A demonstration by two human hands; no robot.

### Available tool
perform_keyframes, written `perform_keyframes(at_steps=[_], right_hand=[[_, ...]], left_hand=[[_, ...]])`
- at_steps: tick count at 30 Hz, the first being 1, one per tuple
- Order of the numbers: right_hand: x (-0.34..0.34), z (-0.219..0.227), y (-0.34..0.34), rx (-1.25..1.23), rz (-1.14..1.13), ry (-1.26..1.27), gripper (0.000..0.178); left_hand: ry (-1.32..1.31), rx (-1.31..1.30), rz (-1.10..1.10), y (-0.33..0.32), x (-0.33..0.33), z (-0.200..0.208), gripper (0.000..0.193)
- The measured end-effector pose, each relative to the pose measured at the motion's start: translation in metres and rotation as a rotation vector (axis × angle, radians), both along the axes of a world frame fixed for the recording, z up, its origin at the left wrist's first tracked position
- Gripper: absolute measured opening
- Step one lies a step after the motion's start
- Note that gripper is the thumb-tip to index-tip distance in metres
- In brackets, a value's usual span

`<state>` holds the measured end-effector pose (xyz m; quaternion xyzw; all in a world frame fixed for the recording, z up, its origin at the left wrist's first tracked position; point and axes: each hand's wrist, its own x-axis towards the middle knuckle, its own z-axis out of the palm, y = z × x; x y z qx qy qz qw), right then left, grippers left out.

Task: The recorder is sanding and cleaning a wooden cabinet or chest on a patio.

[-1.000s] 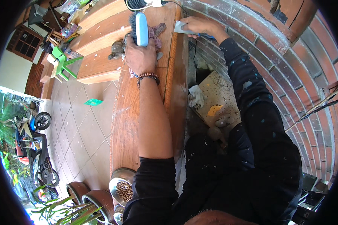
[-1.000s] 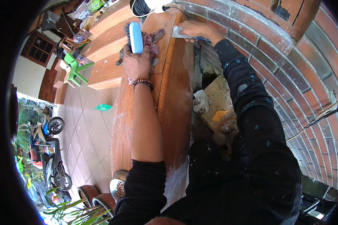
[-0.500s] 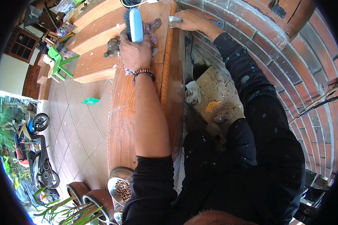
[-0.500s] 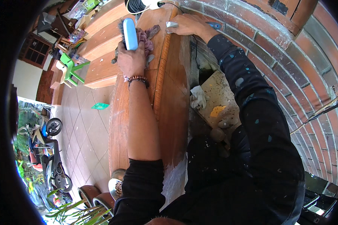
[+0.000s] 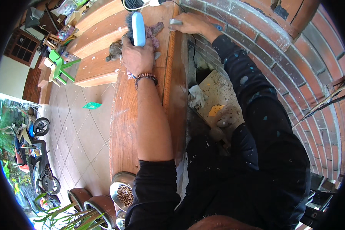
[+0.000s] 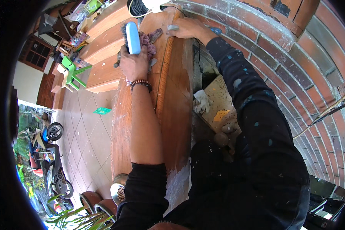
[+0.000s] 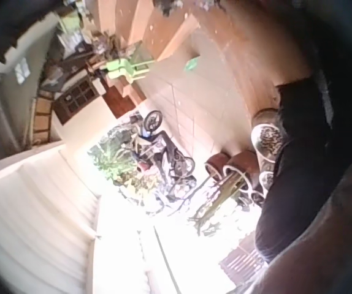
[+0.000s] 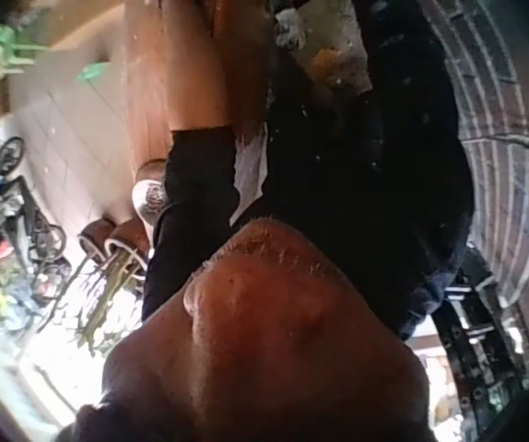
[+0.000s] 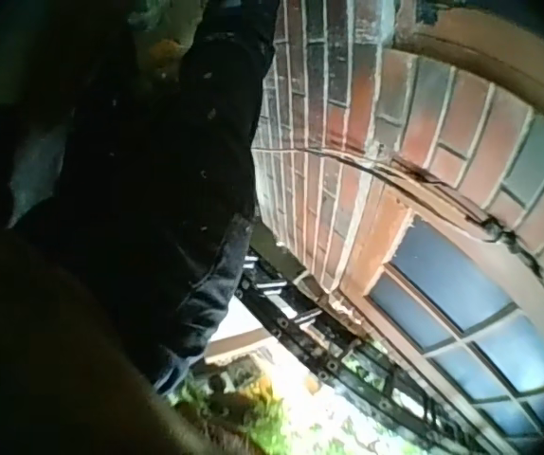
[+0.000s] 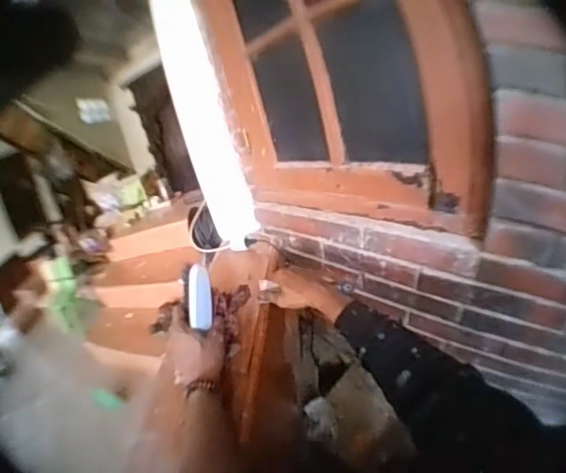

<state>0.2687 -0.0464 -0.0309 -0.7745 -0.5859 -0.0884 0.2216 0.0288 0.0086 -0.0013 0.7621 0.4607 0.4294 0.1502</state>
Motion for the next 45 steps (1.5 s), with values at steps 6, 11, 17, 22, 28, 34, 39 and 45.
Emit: perform_keyframes(at_steps=[6,11,17,22,28,34,39,45], right_hand=[[0.008,0.000,0.003,-0.037,0.026,0.125,0.056],[0.011,-0.002,0.000,-0.074,0.070,0.149,0.052],[0.006,-0.002,0.000,-0.098,0.086,0.179,0.047],[0.018,-0.006,0.001,-0.044,0.097,0.043,0.044],[0.000,0.001,-0.018,-0.178,0.187,0.182,0.043],[0.007,-0.035,-0.036,0.163,0.000,0.370,0.050],[-0.002,-0.020,-0.028,0.172,0.069,0.193,0.045],[-0.002,-0.019,-0.028,0.175,0.014,-0.118,0.044]], left_hand=[[-0.011,0.046,0.020,0.002,-0.002,-0.003,0.053],[0.025,0.019,0.022,0.001,-0.002,-0.002,0.053],[0.025,0.004,0.007,0.002,-0.005,-0.003,0.059],[0.027,-0.016,0.013,-0.001,0.001,-0.003,0.064],[0.022,-0.015,0.021,-0.001,-0.008,-0.003,0.064],[0.033,-0.018,0.032,-0.004,-0.002,0.000,0.063],[0.049,-0.059,0.016,0.001,-0.002,-0.001,0.067],[0.016,-0.031,-0.002,-0.004,0.000,0.002,0.055]])
